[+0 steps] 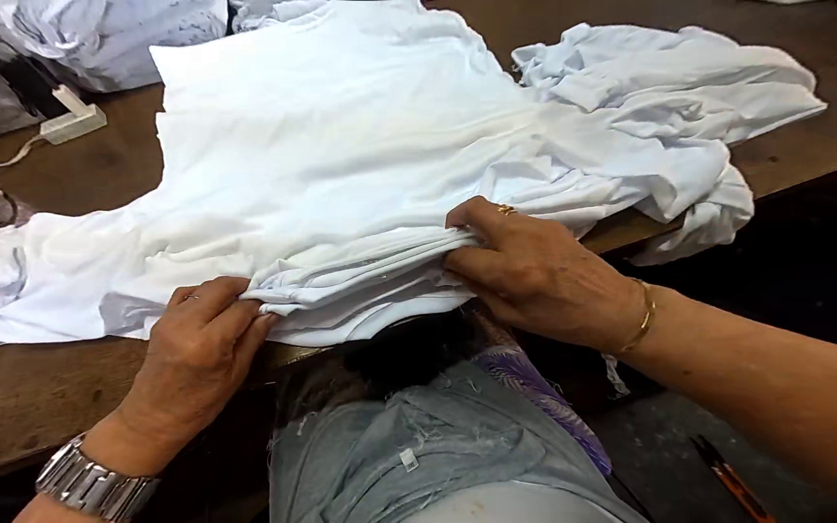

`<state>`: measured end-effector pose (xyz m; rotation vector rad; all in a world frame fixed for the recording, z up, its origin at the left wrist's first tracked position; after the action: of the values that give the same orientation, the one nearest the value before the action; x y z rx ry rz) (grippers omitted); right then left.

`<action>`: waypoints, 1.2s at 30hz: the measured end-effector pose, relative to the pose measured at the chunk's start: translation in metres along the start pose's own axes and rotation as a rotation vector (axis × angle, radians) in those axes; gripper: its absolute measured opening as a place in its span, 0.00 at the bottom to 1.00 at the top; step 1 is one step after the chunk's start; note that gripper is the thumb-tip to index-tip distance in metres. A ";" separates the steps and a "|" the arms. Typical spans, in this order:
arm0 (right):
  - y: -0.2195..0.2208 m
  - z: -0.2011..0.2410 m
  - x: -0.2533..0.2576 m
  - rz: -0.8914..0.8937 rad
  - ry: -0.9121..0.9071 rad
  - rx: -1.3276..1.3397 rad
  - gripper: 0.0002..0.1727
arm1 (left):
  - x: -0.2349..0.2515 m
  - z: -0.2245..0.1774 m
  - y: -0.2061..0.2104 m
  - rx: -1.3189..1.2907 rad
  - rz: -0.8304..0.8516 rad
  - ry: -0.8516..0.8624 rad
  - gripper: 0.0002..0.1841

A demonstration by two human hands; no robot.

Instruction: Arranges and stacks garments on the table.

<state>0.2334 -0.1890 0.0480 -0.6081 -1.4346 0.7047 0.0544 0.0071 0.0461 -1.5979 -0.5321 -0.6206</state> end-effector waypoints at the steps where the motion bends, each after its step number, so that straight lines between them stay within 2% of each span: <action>1: 0.002 0.002 0.001 0.029 -0.016 -0.021 0.13 | 0.000 -0.001 0.000 0.011 -0.003 -0.006 0.16; 4: 0.008 0.008 -0.002 0.091 -0.049 -0.074 0.16 | 0.002 0.002 0.000 0.040 -0.034 -0.055 0.17; 6: 0.006 0.003 -0.003 0.047 -0.025 -0.032 0.12 | 0.005 0.004 0.001 0.045 -0.060 -0.090 0.18; 10: -0.013 -0.021 0.010 -0.033 0.047 0.068 0.14 | 0.011 -0.001 0.001 0.007 -0.032 -0.045 0.16; 13: -0.030 -0.032 0.024 -0.092 0.022 0.032 0.13 | 0.012 -0.011 0.008 0.044 0.034 0.010 0.30; 14: -0.031 -0.032 0.027 -0.098 0.010 0.024 0.13 | 0.012 -0.012 0.010 0.069 0.021 0.007 0.30; 18: -0.023 -0.027 0.025 -0.026 -0.009 -0.043 0.12 | 0.015 -0.006 0.019 0.128 -0.031 -0.036 0.15; 21: -0.006 -0.010 0.007 0.108 -0.075 -0.109 0.16 | 0.018 -0.002 0.025 0.130 0.037 0.015 0.15; 23: -0.003 -0.010 -0.002 0.089 -0.109 -0.116 0.19 | 0.023 0.001 0.023 0.119 0.062 0.042 0.12; 26: -0.030 -0.051 0.019 -0.045 0.186 0.043 0.26 | 0.044 0.014 -0.011 0.099 0.014 -0.026 0.11; 28: -0.059 -0.077 0.038 -0.189 0.412 0.258 0.22 | 0.060 0.019 -0.043 0.130 -0.080 -0.054 0.13; 30: -0.078 -0.076 0.045 -0.353 0.484 0.384 0.15 | 0.060 0.010 -0.058 0.145 -0.146 -0.068 0.14; 32: -0.077 -0.048 0.036 -0.324 0.306 0.251 0.13 | 0.044 -0.010 -0.049 0.115 -0.143 -0.044 0.13; 34: -0.055 -0.023 0.009 -0.270 0.103 0.124 0.06 | 0.016 -0.017 -0.027 0.050 -0.121 -0.029 0.08; 36: -0.031 -0.018 -0.019 -0.249 0.054 0.160 0.03 | -0.011 -0.019 -0.011 -0.059 -0.104 -0.045 0.05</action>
<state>0.2535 -0.2231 0.0570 -0.3150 -1.3603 0.5942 0.0373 -0.0104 0.0486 -1.6504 -0.6389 -0.6854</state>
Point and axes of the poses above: each hand's wrist, its own x-axis towards the middle knuckle, its own y-axis out of the palm, z = x × y, the point moved 8 cm from there along x, towards the middle knuckle, and after that the axes turned 12 degrees about -z, right-handed, at the moved point
